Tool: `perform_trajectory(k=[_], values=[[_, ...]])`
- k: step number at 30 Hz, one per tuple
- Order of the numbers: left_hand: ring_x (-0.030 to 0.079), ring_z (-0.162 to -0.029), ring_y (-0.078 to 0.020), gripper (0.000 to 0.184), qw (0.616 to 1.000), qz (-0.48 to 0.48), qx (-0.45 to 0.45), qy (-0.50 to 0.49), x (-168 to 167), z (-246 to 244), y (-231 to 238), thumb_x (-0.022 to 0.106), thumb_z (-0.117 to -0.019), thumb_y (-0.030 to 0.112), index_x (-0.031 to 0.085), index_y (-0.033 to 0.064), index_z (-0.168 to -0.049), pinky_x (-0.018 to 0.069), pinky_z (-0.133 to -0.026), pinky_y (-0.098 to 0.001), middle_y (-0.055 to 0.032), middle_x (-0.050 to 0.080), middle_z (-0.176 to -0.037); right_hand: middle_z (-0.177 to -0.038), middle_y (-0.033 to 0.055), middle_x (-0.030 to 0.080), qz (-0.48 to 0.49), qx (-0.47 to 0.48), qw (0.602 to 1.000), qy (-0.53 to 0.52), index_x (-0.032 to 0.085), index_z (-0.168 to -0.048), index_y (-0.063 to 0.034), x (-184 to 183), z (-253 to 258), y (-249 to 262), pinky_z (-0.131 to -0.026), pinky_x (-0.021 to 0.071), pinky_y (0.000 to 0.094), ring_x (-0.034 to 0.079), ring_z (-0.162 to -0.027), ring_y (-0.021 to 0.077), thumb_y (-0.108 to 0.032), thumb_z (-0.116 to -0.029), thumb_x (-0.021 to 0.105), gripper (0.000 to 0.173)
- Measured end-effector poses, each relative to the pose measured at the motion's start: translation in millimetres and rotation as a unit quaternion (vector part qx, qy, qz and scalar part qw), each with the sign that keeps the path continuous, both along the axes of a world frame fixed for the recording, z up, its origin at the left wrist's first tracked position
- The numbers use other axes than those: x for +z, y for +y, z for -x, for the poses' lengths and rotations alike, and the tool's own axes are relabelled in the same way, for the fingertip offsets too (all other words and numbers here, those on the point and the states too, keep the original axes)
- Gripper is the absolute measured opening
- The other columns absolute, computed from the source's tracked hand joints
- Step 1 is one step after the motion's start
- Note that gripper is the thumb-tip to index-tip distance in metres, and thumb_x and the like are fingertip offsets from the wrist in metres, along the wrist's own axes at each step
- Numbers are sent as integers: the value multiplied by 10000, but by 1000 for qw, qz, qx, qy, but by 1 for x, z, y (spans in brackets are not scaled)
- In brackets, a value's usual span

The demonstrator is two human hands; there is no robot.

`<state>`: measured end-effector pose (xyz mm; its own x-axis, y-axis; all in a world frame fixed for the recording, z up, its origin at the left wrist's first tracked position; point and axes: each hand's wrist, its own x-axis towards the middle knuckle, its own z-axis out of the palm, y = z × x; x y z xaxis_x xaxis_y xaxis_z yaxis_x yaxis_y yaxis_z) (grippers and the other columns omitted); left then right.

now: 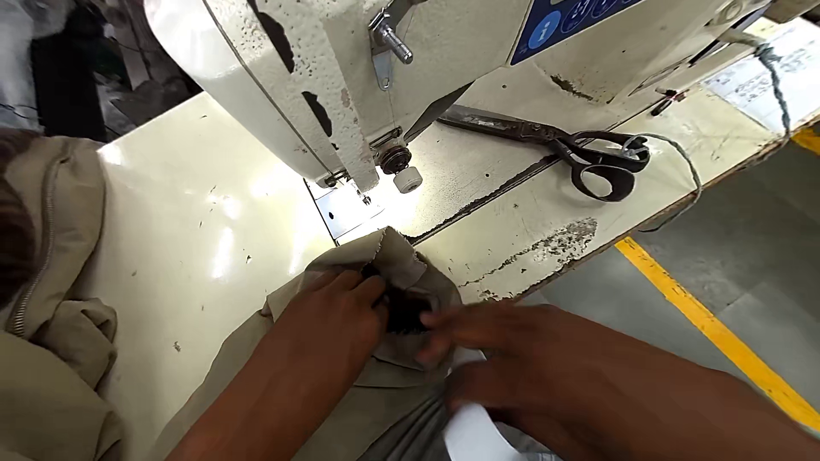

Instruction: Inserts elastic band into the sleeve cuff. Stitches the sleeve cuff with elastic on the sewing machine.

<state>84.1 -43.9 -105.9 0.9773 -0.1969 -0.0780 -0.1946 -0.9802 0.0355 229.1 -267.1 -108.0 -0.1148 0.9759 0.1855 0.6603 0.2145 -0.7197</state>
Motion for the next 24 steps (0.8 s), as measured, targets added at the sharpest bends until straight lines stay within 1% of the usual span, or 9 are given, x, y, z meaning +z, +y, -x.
perform_trajectory(k=[1, 3, 7, 10, 12, 16, 19, 21, 24], values=[[716, -881, -225, 185, 1000, 1, -7, 4, 1, 0, 0, 691, -839, 35, 796, 143, -947, 615, -739, -381, -15, 719, -938, -1153, 48, 717, -4, 25, 999, 24, 727, -1050, -162, 12, -5, -5, -861, 595, 375, 692, -1096, 208, -182, -1055, 509, 219], [709, -865, -213, 216, 1000, 10, -17, 3, 1, -1, 2, 682, -829, 12, 798, 151, -946, 612, -727, -375, -4, 711, -940, -867, 67, 686, -13, 85, 985, 148, 715, -1017, -76, 34, -16, -6, -581, 511, 303, 653, -730, 144, -142, -1049, 475, 252], [699, -814, -209, 124, 997, 58, 7, -44, 3, 0, 2, 635, -874, 82, 755, 109, -859, 596, -696, -368, -29, 694, -879, -677, -80, 599, -21, -41, 954, 295, 714, -925, -84, 24, -9, 29, -515, 439, 97, 536, -593, -66, -239, -1038, 602, 222], [738, -771, -247, 77, 984, 132, 100, -70, -2, 4, 5, 725, -808, 164, 747, 93, -827, 616, -662, -467, -68, 724, -816, -688, -22, 655, 85, -131, 959, 238, 685, -884, -79, -20, -4, 55, -529, 543, 215, 629, -585, 34, -155, -1030, 584, 193], [717, -777, -141, 93, 975, 168, 136, -52, -11, 2, 16, 757, -803, 276, 770, 184, -805, 617, -666, -403, 27, 713, -818, -764, -31, 718, 166, -165, 957, 171, 691, -958, -86, -33, 0, 60, -635, 580, 247, 677, -652, 42, -130, -1056, 535, 189], [682, -991, 12, 400, 945, 280, 165, 40, -8, 3, 30, 758, -804, 467, 711, 238, -1128, 611, -841, -267, 148, 713, -1043, -741, -33, 702, 235, -119, 960, 93, 703, -917, -95, -23, -3, 62, -657, 539, 280, 655, -673, 62, -141, -1038, 581, 178], [621, -1249, -69, 639, 890, 436, 102, 84, 2, -2, 43, 744, -868, 315, 558, 213, -1471, 557, -1044, -302, 90, 633, -1401, -749, 1, 690, 237, -72, 966, 69, 736, -922, -95, -18, -11, 67, -683, 531, 360, 655, -709, 116, -230, -1043, 601, 226], [624, -1270, -159, 351, 863, 492, 88, 65, -3, 0, 43, 724, -925, 262, 723, 222, -1274, 568, -1045, -352, 40, 664, -1362, -726, -11, 656, 240, -94, 964, 63, 751, -876, -128, -21, -7, 69, -654, 492, 361, 622, -701, 115, -359, -1029, 625, 305], [665, -1156, -84, 138, 929, 362, 74, -24, -18, 5, 38, 638, -880, 230, 758, 255, -943, 569, -1015, -305, 119, 737, -1083, -678, -43, 627, 246, -169, 954, 28, 742, -825, -171, -21, 3, 69, -613, 471, 345, 600, -659, 97, -445, -991, 662, 330]])
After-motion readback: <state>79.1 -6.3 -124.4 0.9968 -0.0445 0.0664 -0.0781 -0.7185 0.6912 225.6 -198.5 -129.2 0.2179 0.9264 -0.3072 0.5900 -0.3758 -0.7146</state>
